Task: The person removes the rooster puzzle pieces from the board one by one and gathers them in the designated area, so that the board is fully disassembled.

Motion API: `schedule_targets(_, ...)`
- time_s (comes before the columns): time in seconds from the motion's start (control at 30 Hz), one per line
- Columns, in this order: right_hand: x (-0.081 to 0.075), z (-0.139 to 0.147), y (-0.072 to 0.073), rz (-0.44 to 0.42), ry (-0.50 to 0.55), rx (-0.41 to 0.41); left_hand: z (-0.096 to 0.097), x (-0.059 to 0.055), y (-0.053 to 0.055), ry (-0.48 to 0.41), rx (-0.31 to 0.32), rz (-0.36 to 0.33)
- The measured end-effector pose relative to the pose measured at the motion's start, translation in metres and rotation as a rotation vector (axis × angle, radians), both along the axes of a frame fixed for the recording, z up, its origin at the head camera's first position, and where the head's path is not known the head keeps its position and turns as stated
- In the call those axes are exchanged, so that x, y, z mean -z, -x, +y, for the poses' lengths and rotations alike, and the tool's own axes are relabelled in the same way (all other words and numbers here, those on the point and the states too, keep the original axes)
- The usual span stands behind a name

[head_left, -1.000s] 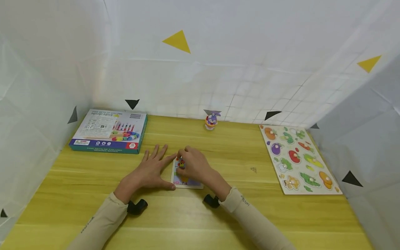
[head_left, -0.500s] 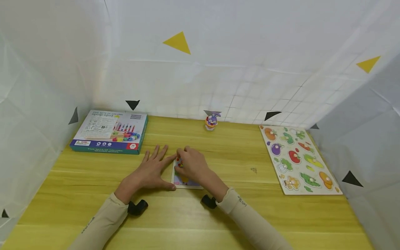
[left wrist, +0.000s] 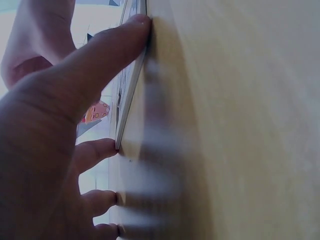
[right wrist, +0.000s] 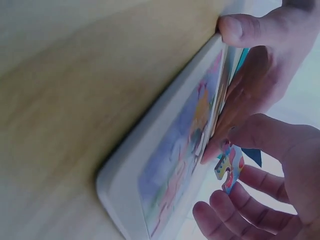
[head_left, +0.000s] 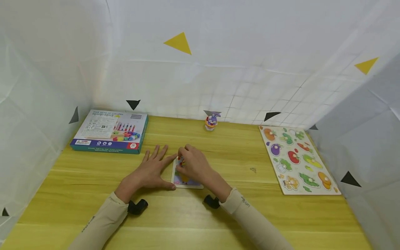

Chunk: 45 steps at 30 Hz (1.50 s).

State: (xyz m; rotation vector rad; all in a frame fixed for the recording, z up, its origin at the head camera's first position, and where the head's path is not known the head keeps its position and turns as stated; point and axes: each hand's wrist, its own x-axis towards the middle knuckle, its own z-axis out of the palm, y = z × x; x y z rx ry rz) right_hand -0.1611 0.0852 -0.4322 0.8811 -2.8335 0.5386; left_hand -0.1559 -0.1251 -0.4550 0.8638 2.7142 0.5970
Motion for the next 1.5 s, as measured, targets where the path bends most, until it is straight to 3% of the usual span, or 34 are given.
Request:
schedule_targets(0.4, -0.009, 0.008, -0.004, 0.0, -0.056, -0.003, -0.002, 0.002, 0.0, -0.004, 0.001, 0.011)
schedule_targets(0.7, -0.015, 0.026, -0.001, 0.04, -0.034, 0.018, -0.001, 0.004, 0.001, -0.001, 0.007, 0.018)
schedule_targets(1.03, -0.019, 0.045, 0.002, -0.011, -0.036, 0.078, -0.002, 0.001, 0.0, -0.005, 0.001, 0.002)
schedule_targets(1.5, -0.014, 0.078, -0.001, -0.021, -0.05, 0.121, -0.002, 0.004, 0.001, -0.003, 0.006, 0.004)
